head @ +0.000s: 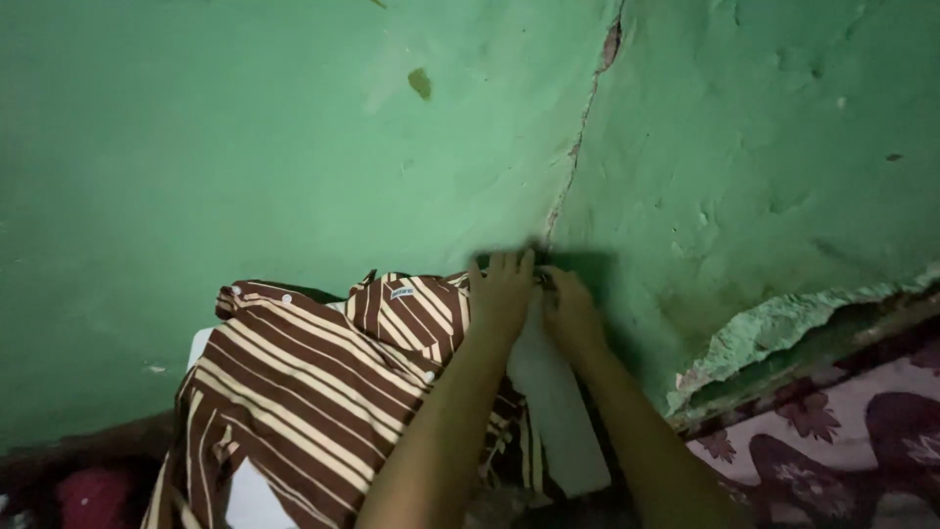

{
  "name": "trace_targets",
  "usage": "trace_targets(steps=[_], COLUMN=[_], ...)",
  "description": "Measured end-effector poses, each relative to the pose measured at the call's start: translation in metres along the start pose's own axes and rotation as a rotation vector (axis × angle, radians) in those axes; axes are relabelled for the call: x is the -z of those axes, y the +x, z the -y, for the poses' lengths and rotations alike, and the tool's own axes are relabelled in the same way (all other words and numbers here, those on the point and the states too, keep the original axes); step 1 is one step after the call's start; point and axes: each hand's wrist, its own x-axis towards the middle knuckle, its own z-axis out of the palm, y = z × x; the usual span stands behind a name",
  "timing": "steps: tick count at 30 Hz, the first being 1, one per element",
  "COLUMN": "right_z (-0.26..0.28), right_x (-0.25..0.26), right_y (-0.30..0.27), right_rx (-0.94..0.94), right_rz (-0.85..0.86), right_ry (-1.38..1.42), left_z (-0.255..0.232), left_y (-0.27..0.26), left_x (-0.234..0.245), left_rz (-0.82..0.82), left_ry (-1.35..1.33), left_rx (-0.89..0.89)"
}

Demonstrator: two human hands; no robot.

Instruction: The person folds a brown striped shirt, a light blue patterned shirt, and a black garment on a white surface, then places each folded item into a white drawer organizer on the bed.

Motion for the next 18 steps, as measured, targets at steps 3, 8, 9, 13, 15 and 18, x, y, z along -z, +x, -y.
trace_targets(steps=[3,8,9,13,15,18], right_z=[-0.025,-0.07,-0.073,-0.064,-0.067,-0.027], right_x=[-0.006,-0.03,-0.032,-0.03,-0.033,-0.01], right_y=[0.008,0.029,0.029,0.036,0.043,0.044], right_rx=[-0.001,-0.246,-0.237,-0.445,-0.216,-0.167], right_rz=[-0.103,0.128,0.142,0.175,-0.125,-0.444], right_ry=[0.035,0.023,0.093,0.092,0.059,0.155], left_z=[0.003,0.014,0.015,0.031,0.04,0.059], left_y=[0.007,0.016,0.017,-0.003,-0.011,-0.033], left_x=[-0.005,0.03,0.042,0.05,0.068,0.12], left_rz=[0.196,0.222,0.237,-0.066,0.013,0.003], left_ry=[0.126,0.116,0.194,-0.011,-0.018,-0.198], left_rx=[0.039,0.016,-0.025,-0.08,-0.141,-0.198])
